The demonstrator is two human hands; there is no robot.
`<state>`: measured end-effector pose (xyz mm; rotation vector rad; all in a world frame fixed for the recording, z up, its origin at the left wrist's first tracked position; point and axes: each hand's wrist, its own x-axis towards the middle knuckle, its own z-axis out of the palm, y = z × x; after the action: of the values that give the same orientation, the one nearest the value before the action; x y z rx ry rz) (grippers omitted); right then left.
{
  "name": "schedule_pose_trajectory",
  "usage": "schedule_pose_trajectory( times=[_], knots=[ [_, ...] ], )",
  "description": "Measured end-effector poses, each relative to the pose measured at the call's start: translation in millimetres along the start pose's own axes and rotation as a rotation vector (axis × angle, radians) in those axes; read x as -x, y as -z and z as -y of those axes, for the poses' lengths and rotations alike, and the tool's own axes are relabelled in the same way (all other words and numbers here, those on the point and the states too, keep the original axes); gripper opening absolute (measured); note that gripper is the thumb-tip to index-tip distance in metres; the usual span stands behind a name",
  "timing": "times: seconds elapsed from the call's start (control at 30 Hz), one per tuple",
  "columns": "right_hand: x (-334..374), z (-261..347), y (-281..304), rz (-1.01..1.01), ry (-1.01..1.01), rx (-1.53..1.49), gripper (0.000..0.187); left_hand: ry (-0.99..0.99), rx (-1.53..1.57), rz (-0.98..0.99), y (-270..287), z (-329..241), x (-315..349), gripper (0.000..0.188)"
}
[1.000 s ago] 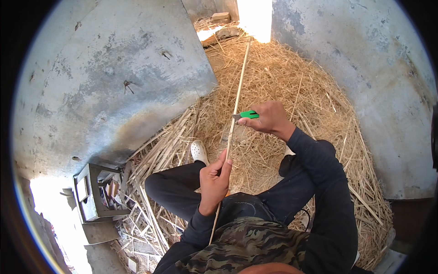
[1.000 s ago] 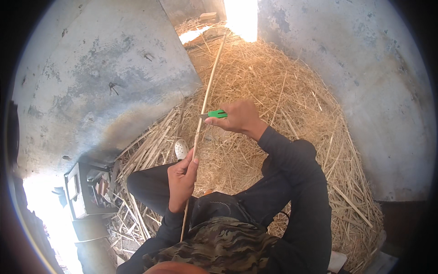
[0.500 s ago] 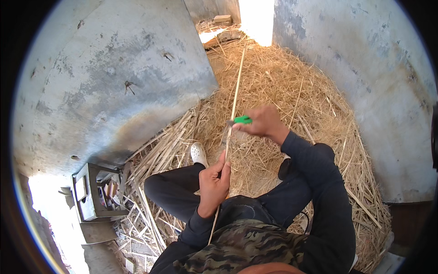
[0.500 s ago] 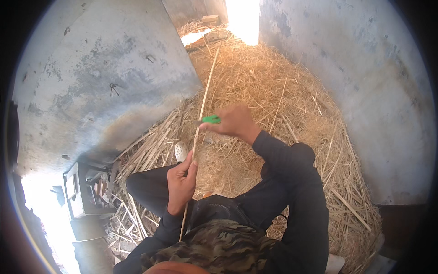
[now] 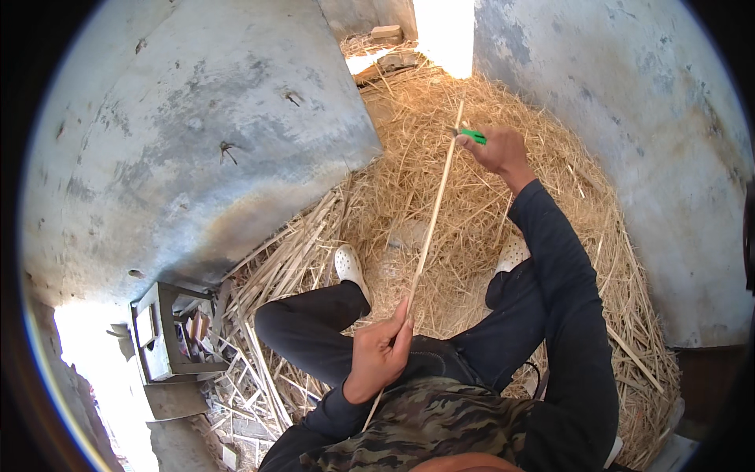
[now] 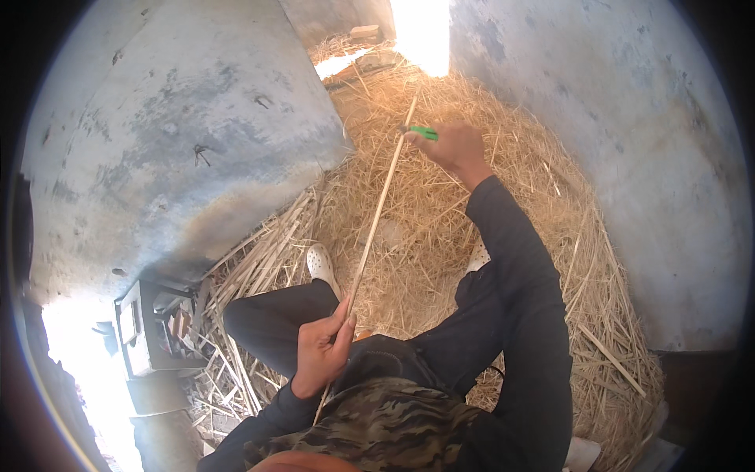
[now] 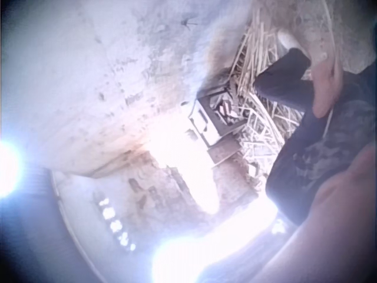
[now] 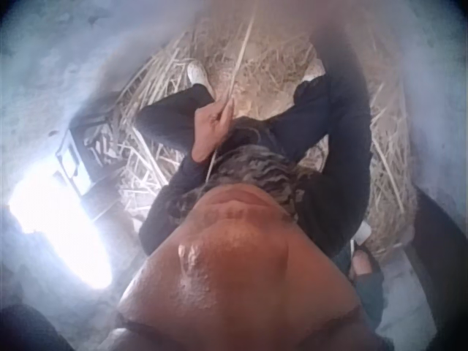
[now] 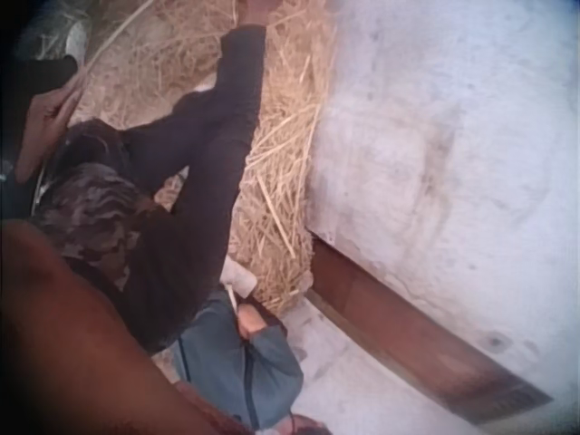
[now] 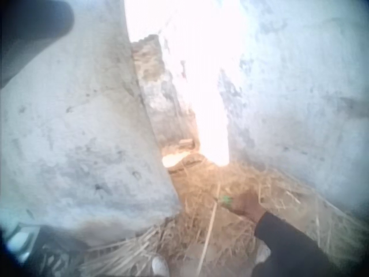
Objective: The person sits cross-legged on a straw-covered floor and uses a green utility knife to peel the outer layer off a long, thin wooden stick. They hold the stick with their left hand and scrape the blade along its length with their right hand, repeating the motion to remove the bark.
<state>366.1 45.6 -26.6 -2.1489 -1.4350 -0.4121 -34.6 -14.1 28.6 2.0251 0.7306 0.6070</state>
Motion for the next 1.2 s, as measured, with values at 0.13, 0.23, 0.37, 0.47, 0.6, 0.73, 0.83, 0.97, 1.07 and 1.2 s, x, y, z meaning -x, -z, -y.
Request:
schedule_pose_trajectory(
  times=[0.13, 0.23, 0.37, 0.47, 0.6, 0.73, 0.83, 0.97, 1.07, 1.2],
  knots=[
    [-7, -37, 16, -0.014, -0.073, 0.017, 0.068, 0.071, 0.074, 0.064, 10, 0, 26, 0.031],
    [-7, -42, 7, 0.026, -0.064, 0.113, 0.067, 0.124, 0.101, 0.083, 11, 3, 25, 0.031],
    [-4, -54, -3, 0.007, -0.062, 0.084, 0.072, 0.201, 0.204, 0.107, 9, 0, 7, 0.032],
    [-3, -81, -2, 0.003, 0.058, 0.119, 0.075, 0.269, 0.178, 0.179, 11, -7, 6, 0.032],
    [2, -118, -13, -0.134, 0.218, 0.107, 0.077, 0.276, 0.265, 0.2, 2, -2, 26, 0.032],
    [10, -127, -27, -0.105, 0.164, 0.09, 0.077, 0.385, 0.306, 0.195, -5, 0, 20, 0.033],
    [12, -128, -35, -0.119, 0.127, 0.093, 0.077, 0.369, 0.276, 0.224, -7, 7, 16, 0.033],
    [9, -132, -44, -0.143, 0.207, 0.111, 0.077, 0.405, 0.3, 0.159, -11, 6, 22, 0.033],
    [15, -133, -50, -0.134, 0.247, 0.092, 0.079, 0.444, 0.334, 0.16, -9, 5, 30, 0.033],
    [17, -127, -43, -0.064, 0.308, 0.038, 0.082, 0.493, 0.298, 0.19, 7, 8, 44, 0.033]
  ],
)
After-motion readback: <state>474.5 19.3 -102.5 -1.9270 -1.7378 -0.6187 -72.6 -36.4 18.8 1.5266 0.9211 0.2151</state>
